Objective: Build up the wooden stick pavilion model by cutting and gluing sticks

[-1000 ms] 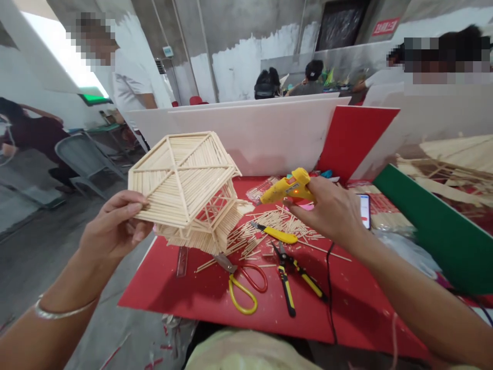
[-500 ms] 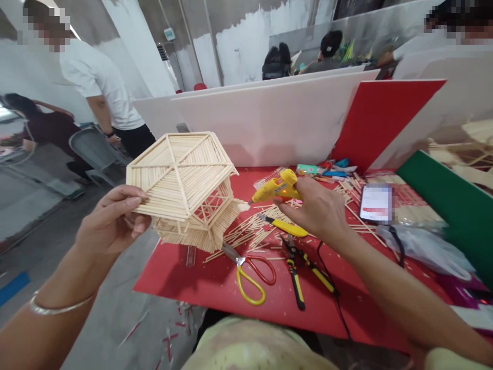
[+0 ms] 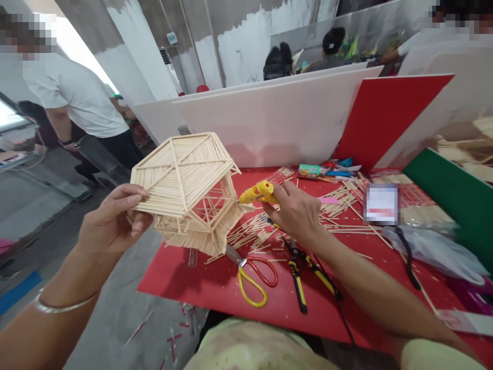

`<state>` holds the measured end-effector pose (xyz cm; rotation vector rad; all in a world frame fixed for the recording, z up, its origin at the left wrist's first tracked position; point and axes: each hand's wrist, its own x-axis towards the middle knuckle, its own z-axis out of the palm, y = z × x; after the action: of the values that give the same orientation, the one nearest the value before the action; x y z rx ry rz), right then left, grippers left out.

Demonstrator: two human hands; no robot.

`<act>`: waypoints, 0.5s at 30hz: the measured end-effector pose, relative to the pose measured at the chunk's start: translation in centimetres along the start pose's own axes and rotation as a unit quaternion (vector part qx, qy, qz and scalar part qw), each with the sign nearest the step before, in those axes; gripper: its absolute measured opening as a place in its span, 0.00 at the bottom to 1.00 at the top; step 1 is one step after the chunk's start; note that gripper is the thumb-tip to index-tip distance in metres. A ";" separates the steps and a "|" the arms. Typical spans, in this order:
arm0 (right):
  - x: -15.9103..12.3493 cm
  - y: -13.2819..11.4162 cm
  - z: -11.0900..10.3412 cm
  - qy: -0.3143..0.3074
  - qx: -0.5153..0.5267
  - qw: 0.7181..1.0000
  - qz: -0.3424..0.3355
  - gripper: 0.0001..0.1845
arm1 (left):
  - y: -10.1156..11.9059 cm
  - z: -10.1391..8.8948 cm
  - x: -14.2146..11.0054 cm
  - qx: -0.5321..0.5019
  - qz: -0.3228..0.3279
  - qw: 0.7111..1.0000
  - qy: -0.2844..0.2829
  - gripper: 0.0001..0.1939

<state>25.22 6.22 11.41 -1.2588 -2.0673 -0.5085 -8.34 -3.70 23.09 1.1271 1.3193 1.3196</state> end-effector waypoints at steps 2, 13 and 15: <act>0.0 0.0 0.0 0.008 -0.004 1.000 -0.007 0.15 | 0.1 0.3 -0.1 -0.009 0.001 1.000 0.006 0.10; -0.6 1.6 1.1 -0.050 0.094 0.989 0.100 0.24 | -0.9 0.0 1.0 -0.081 0.059 0.994 0.029 0.08; -1.1 3.4 0.9 -0.107 0.186 0.967 0.136 0.27 | -0.4 1.0 1.1 -0.087 0.058 0.993 0.052 0.08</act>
<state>28.24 7.65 9.93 -1.3792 -1.9955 0.1439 -7.50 -2.46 22.66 1.0389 1.2015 1.5650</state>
